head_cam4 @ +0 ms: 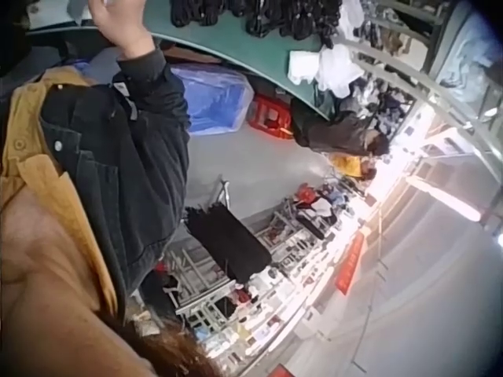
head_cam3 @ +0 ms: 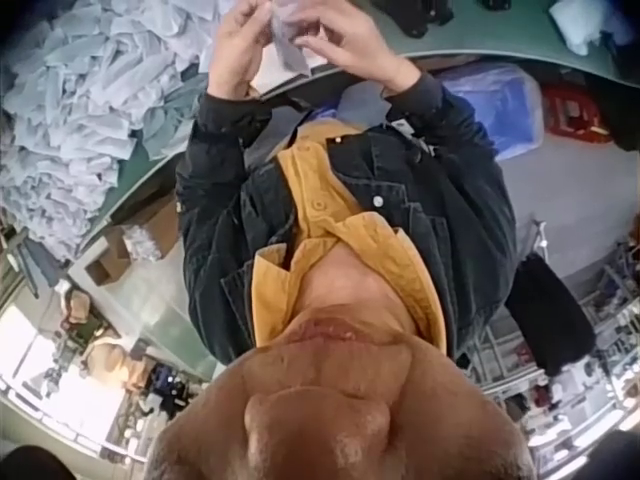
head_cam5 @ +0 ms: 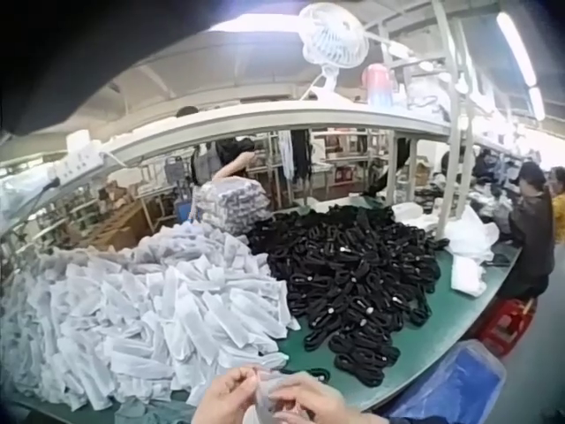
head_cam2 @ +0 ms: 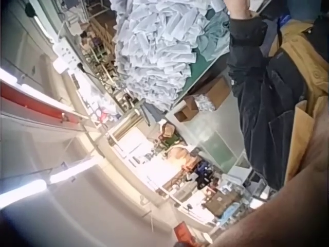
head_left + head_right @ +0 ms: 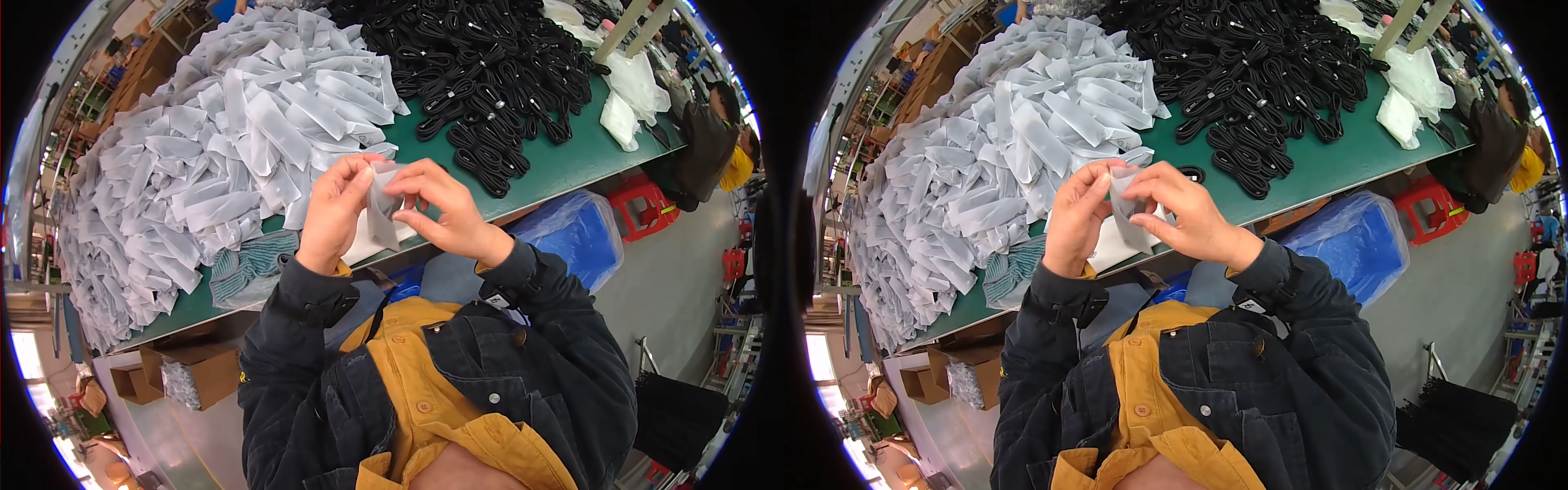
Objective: The person packages cables by hand, sliding each cable into a plastic sleeve and placing the finished item onto a pile. The person also occasionally gathers and moves the piles of packaged cables across the work surface.
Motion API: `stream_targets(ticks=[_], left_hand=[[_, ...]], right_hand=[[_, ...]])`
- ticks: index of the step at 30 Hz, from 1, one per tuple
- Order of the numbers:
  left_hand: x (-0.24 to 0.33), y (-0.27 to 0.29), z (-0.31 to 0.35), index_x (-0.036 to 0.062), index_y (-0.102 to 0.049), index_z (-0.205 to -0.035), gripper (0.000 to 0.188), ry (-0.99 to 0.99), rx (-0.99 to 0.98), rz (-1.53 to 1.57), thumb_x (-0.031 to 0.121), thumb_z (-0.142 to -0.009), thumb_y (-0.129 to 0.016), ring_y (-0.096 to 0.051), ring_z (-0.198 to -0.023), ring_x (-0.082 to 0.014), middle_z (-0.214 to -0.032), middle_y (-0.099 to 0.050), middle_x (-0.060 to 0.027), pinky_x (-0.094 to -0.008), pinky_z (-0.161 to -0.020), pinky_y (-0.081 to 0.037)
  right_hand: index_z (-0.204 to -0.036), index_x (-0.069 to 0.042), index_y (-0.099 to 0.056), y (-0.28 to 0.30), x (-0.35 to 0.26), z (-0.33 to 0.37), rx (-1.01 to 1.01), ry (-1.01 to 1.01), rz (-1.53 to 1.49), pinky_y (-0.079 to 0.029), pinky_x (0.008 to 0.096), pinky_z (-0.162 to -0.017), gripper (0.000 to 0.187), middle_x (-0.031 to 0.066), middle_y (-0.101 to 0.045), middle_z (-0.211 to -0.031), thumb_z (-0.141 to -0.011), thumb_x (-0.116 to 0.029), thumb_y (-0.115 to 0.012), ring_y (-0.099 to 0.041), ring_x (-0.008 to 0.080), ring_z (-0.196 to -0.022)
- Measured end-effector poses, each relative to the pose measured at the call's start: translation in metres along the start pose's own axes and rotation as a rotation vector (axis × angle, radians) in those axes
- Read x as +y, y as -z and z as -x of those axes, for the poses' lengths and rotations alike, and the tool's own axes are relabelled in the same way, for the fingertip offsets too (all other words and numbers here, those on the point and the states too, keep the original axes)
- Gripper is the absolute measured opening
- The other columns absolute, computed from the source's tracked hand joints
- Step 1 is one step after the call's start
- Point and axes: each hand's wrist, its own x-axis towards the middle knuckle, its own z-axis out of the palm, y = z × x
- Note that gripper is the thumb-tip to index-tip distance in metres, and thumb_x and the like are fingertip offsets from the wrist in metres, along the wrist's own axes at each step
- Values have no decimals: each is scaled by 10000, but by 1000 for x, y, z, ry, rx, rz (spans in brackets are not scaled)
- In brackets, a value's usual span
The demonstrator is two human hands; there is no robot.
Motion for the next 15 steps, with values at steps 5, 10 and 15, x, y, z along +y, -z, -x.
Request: stream_targets(ticks=[5, 10, 15], left_hand=[[73, 90, -32, 4, -622, -1156, 250, -484, 435, -520, 191, -994, -588, -612, -975, -136, -1106, -646, -76, -280, -879, -480], [67, 79, -19, 37, -637, -1152, 224, -814, 567, -1048, 155, -963, -618, -627, -911, -149, -1064, -672, -69, -292, -820, -490], [-53, 21, 29, 32, -663, -964, 156, -509, 125, -1226, 24, -816, -711, -620, -733, -261, -859, -599, -107, -333, -644, -496]], right_hand=[[-1099, -37, -648, 16, 13, -9, 172, -84, 323, -505, 285, -687, 264, 102, -579, -1090, -839, -18, -694, -594, 174, -753], [-1099, -36, -648, 30, 77, 3, -40, 92, 803, -526, 364, -695, 277, 118, -590, -1080, -827, -51, -692, -616, 266, -755], [-1114, -31, -639, 16, 93, 15, -121, -6, 843, -533, 400, -721, 276, 130, -623, -971, -843, -72, -665, -625, 320, -782]])
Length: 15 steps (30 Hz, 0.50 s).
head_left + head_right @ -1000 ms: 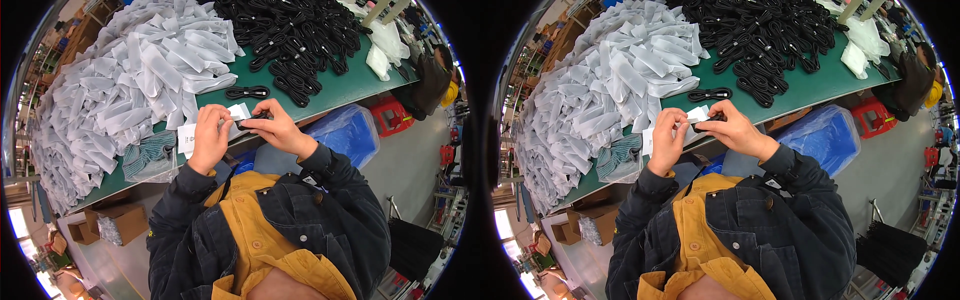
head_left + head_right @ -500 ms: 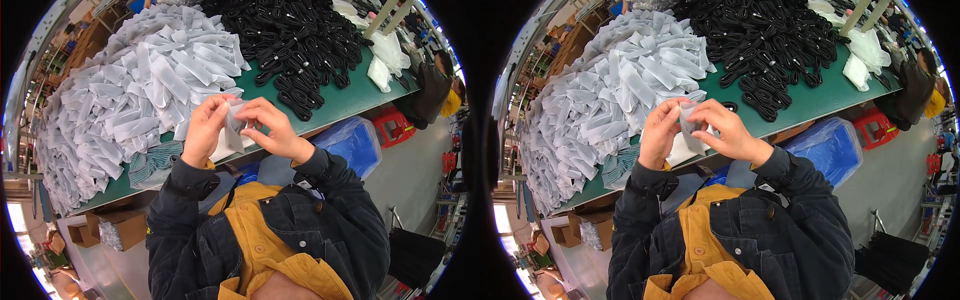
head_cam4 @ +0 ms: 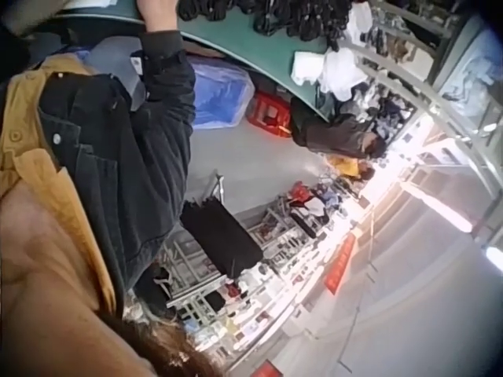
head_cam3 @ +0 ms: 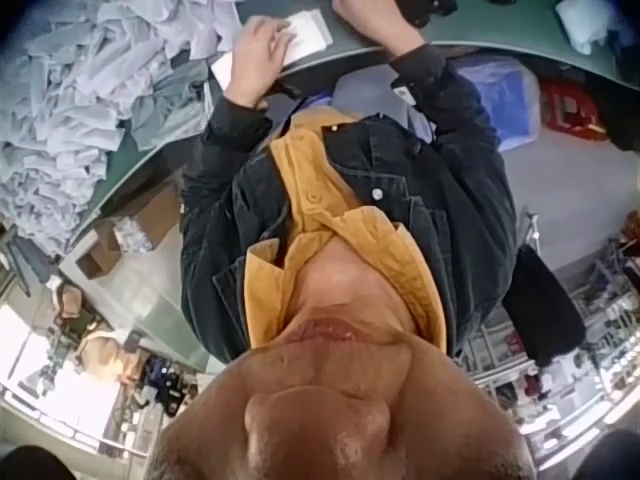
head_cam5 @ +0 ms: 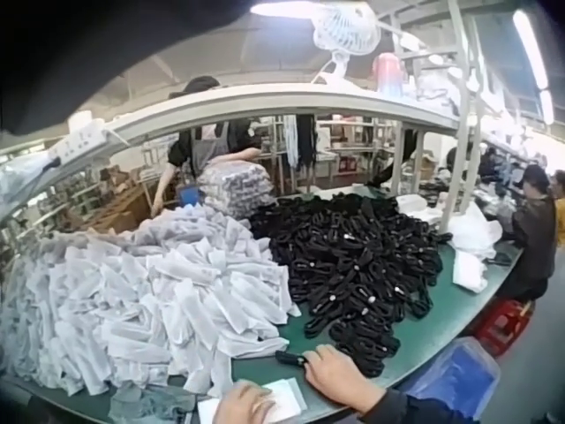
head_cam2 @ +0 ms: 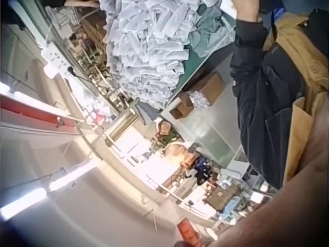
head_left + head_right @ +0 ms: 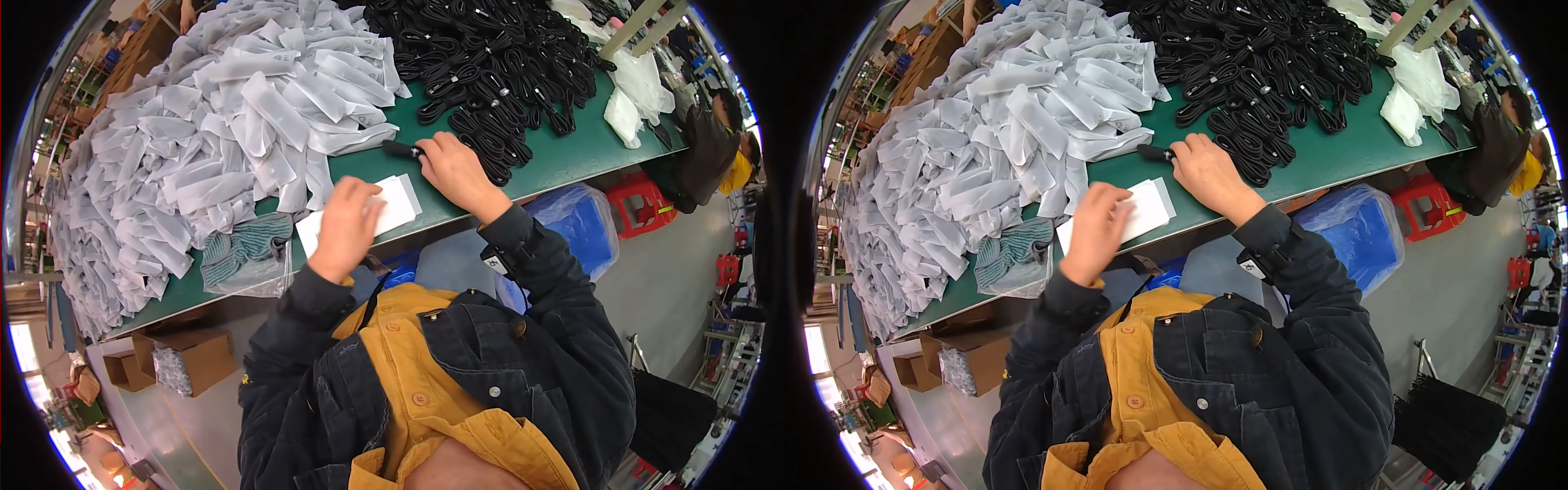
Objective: The person packages cables by hand, sliding each cable into a plastic sleeve and placing the finished item onto a pile. The person also occasionally gathers and moves the piles of packaged cables across the work surface.
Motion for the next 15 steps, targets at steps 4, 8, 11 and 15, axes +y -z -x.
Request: stream_targets(ticks=[4, 8, 11, 15], left_hand=[[11, -26, 10, 16, -646, -896, 123, 37, -36, -77, 55, -800, -712, -601, -836, -318, -868, -578, -121, -391, -702, -485], [5, -31, 11, 12, -637, -869, 110, 111, -57, -71, 54, -797, -708, -598, -843, -333, -854, -575, -123, -414, -710, -480], [3, -31, 9, 10, -634, -862, 98, 184, -51, 4, 47, -805, -705, -601, -793, -326, -828, -578, -122, -406, -689, -480], [5, -29, 10, 6, -630, -863, 80, 294, -23, 143, 34, -825, -694, -601, -728, -295, -805, -584, -120, -374, -664, -480]], right_hand=[[-1133, -11, -625, 6, -7, 15, 24, -237, -223, -529, 338, -705, 242, 106, -641, -900, -899, -73, -622, -653, 244, -782], [-1148, 9, -613, 22, -28, 26, -39, -490, -599, -509, 278, -687, 220, 88, -646, -877, -947, -72, -575, -659, 169, -783], [-1155, 18, -608, 34, -38, 36, -46, -544, -687, -492, 246, -676, 215, 78, -646, -888, -967, -68, -552, -651, 125, -786], [-1108, 15, -622, 40, -39, 48, 22, -345, -593, -497, 358, -675, 218, 155, -650, -925, -902, -54, -600, -640, 304, -778]])
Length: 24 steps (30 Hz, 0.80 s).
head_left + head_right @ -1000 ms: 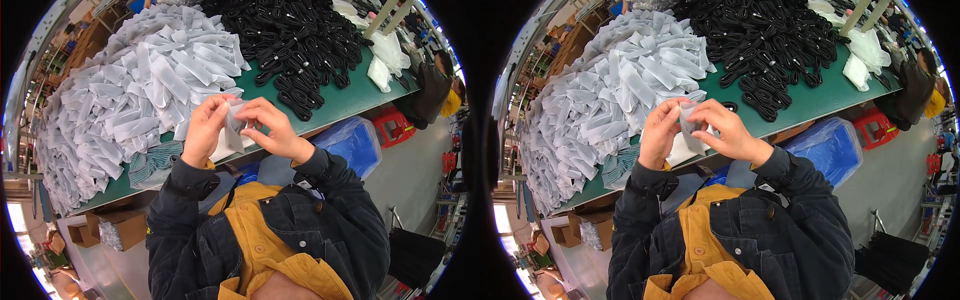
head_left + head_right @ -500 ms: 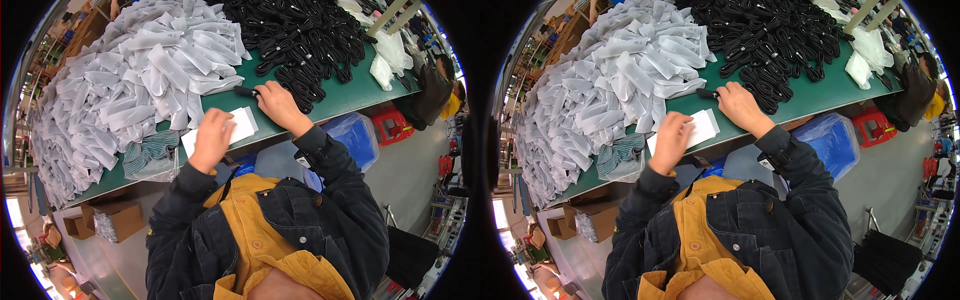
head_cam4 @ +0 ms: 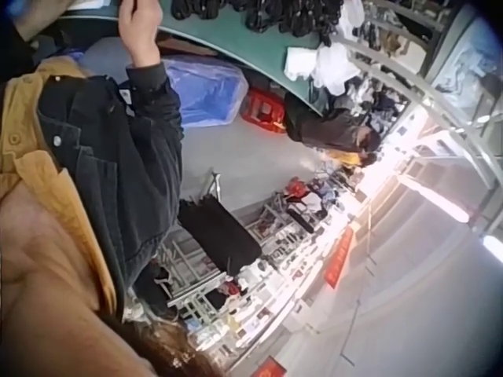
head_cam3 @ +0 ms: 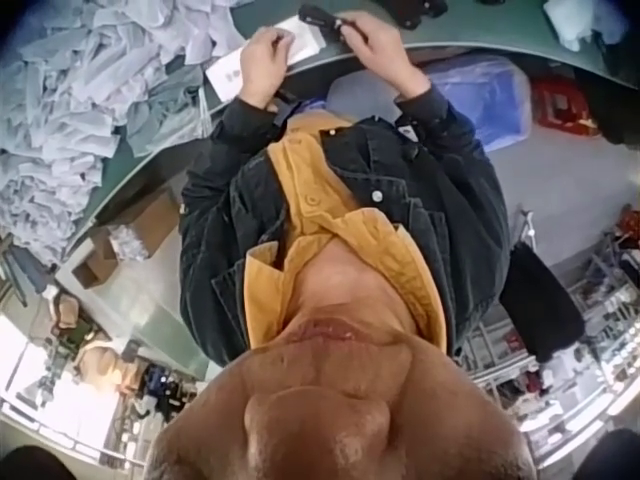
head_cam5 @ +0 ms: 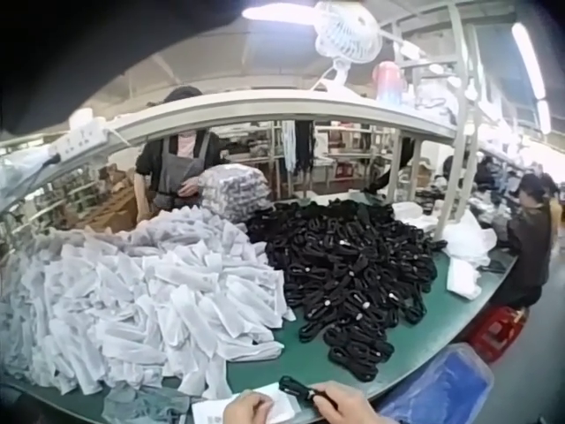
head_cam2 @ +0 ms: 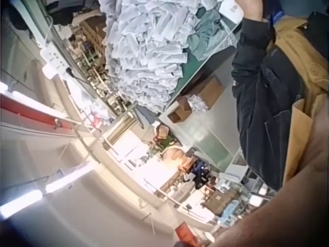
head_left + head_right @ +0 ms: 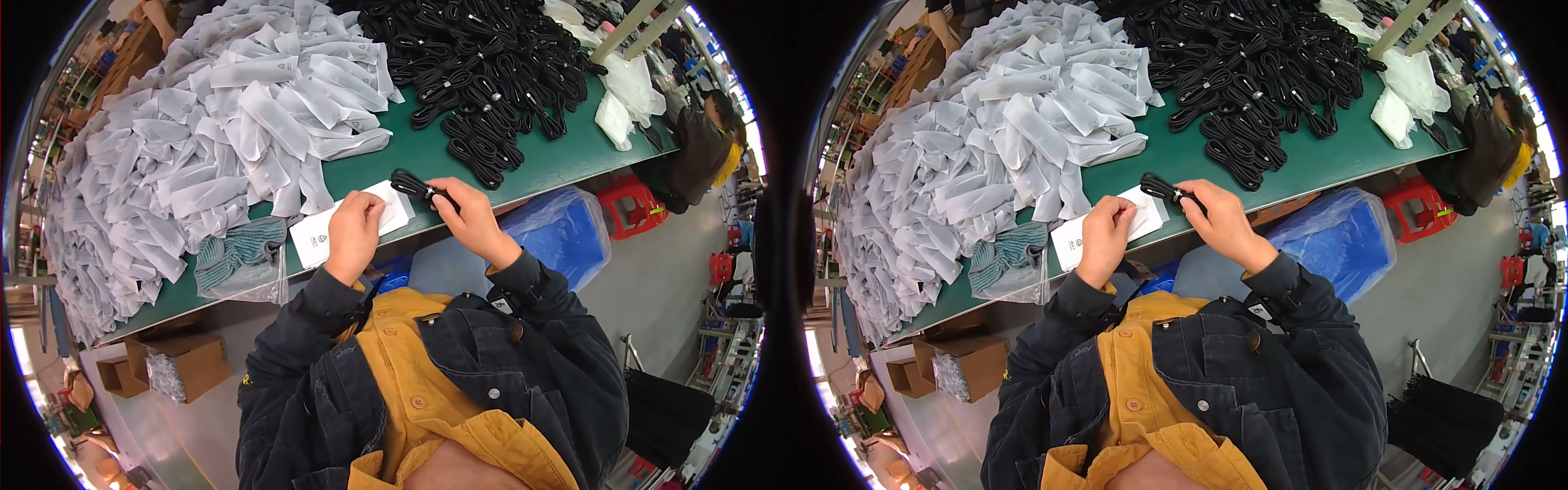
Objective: The person packages cables by hand, sliding each cable into a plastic sleeve and placing the finished item onto a pile. The person also occasionally gathers and moves the piles of packaged cables across the work surface.
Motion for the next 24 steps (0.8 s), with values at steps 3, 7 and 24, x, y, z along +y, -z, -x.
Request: stream_targets(ticks=[3, 7, 24], left_hand=[[4, 2, 1, 4, -627, -871, 71, 53, -10, 88, 23, -836, -685, -597, -700, -257, -802, -590, -115, -343, -651, -476], [5, 5, 0, -14, -622, -866, 64, 75, -45, 137, -1, -849, -683, -511, -660, -120, -788, -586, -49, -263, -640, -448], [23, 16, -6, 14, -575, -891, 91, -372, -60, -7, -22, -845, -645, -558, -876, -229, -948, -563, -104, -309, -756, -457]], right_hand=[[-1107, 1, -629, 7, -3, 3, -7, 102, 120, -490, 359, -652, 227, 136, -630, -879, -887, -54, -619, -620, 299, -743], [-1105, -12, -637, 12, -7, 6, -39, 166, 180, -482, 366, -635, 234, 127, -607, -843, -874, -50, -630, -609, 295, -723], [-1141, -23, -655, 7, -4, -6, -287, 177, -64, -511, 304, -726, 278, 96, -586, -944, -863, -5, -659, -599, 219, -816]])
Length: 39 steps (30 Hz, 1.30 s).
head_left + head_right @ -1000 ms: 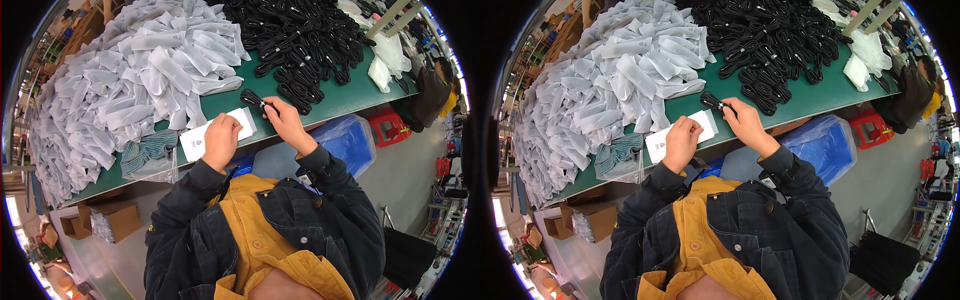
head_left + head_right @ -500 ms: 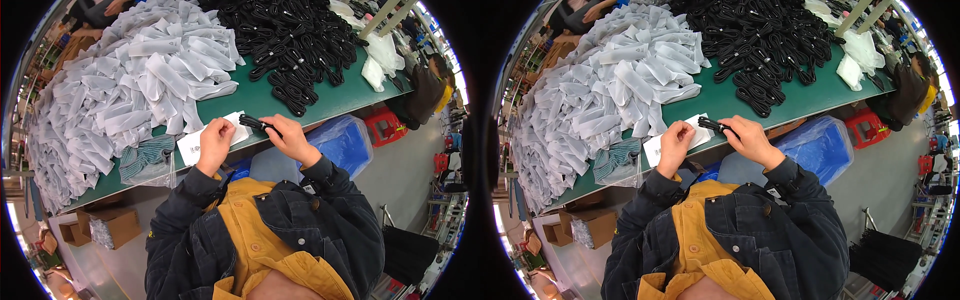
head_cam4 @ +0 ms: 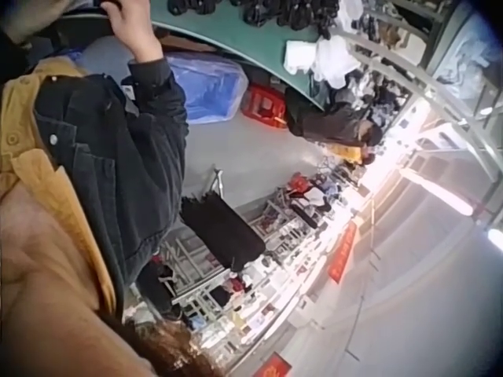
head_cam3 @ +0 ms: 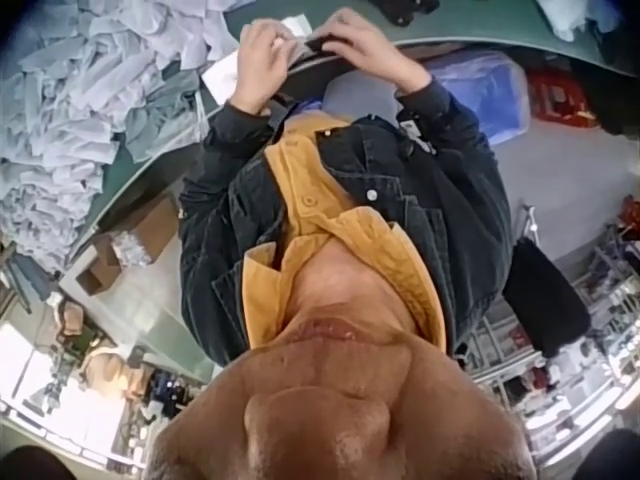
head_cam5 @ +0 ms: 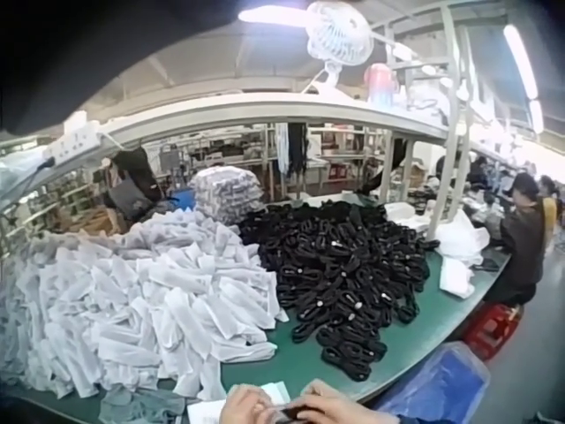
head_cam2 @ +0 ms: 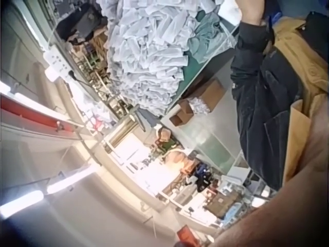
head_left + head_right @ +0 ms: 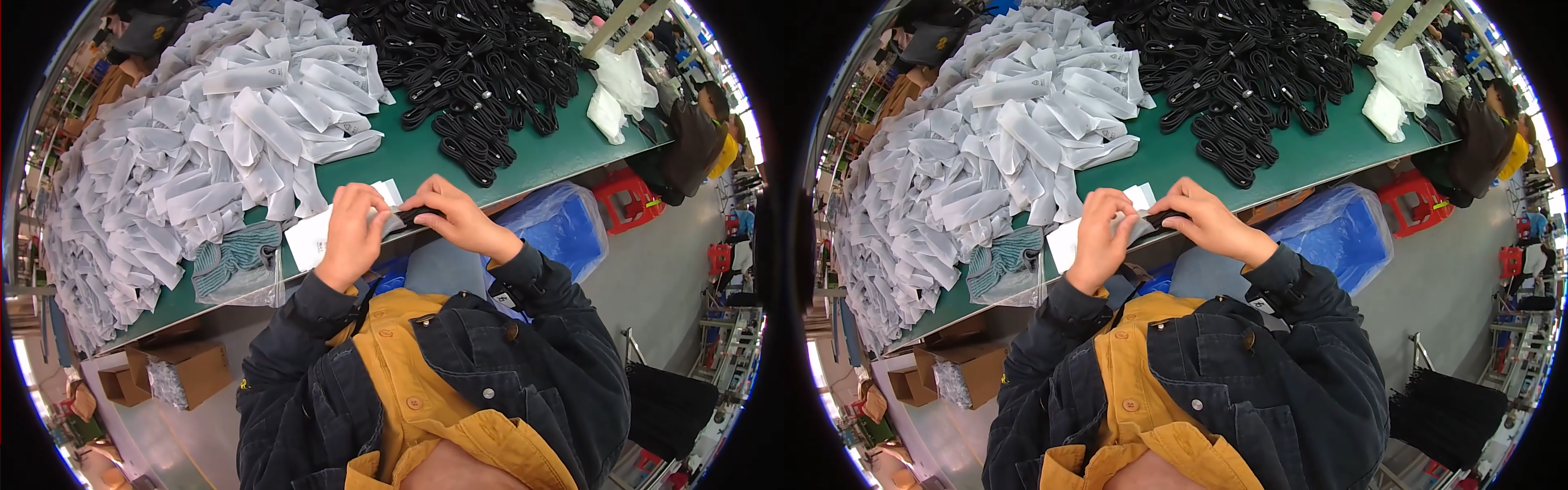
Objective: The person packages cables by hand, sliding each cable into a plastic sleeve and placing the finished item onto a pile. The person also occasionally gathers and moves the piles of packaged cables across the work surface.
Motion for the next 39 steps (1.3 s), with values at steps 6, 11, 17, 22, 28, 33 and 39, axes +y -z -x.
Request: stream_targets(ticks=[6, 11, 17, 22, 28, 33, 39], left_hand=[[-2, 17, -29, 10, -588, -910, 51, 273, 14, 362, 28, -896, -634, -555, -994, -167, -1036, -603, -55, -313, -824, -470], [-27, 72, -58, -1, -628, -1099, 189, 606, 194, 991, 93, -935, -624, -574, -996, -140, -1174, -616, -47, -300, -863, -469], [-55, 147, -95, 25, -627, -1128, 211, 59, 793, -139, 99, -930, -635, -583, -866, -135, -993, -628, -35, -278, -798, -471], [-9, 46, -21, 37, -627, -1045, 235, 43, 29, -95, 19, -819, -692, -608, -775, -263, -937, -610, -114, -334, -680, -500], [-16, -16, 9, 22, -625, -914, 158, 31, 4, -259, 49, -785, -712, -580, -799, -354, -860, -548, -134, -418, -686, -487], [-24, -22, 8, 7, -610, -842, 92, 124, 46, -187, 48, -814, -687, -569, -768, -348, -805, -553, -149, -409, -666, -468], [-24, -21, 14, -3, -602, -862, 83, 318, 86, 65, 20, -846, -680, -552, -694, -204, -785, -582, -99, -299, -654, -459]], right_hand=[[-1106, -21, -661, 4, -23, -29, 147, 116, -39, -512, 319, -797, 316, 136, -555, -1101, -803, 57, -703, -590, 239, -908], [-1068, -33, -655, 17, -15, -21, 452, 145, 313, -509, 352, -779, 294, 140, -560, -1104, -789, 43, -708, -606, 292, -881], [-998, -31, -622, 38, 11, 19, 386, -113, 920, -485, 403, -724, 254, 126, -540, -918, -761, -64, -707, -564, 322, -848], [-960, -19, -607, 32, 30, 16, 420, -100, 893, -493, 407, -719, 245, 119, -543, -871, -741, -81, -700, -567, 319, -854], [-1010, -12, -626, 14, 48, 5, 414, -115, 694, -503, 430, -702, 200, 152, -563, -842, -814, -50, -641, -601, 363, -805], [-1082, 16, -622, 2, 37, -3, 462, -122, 278, -489, 376, -669, 185, 162, -568, -828, -928, -74, -571, -598, 337, -738], [-1104, 14, -621, -2, 8, 7, 362, -108, 280, -484, 368, -655, 207, 147, -569, -876, -909, -52, -598, -586, 320, -719]])
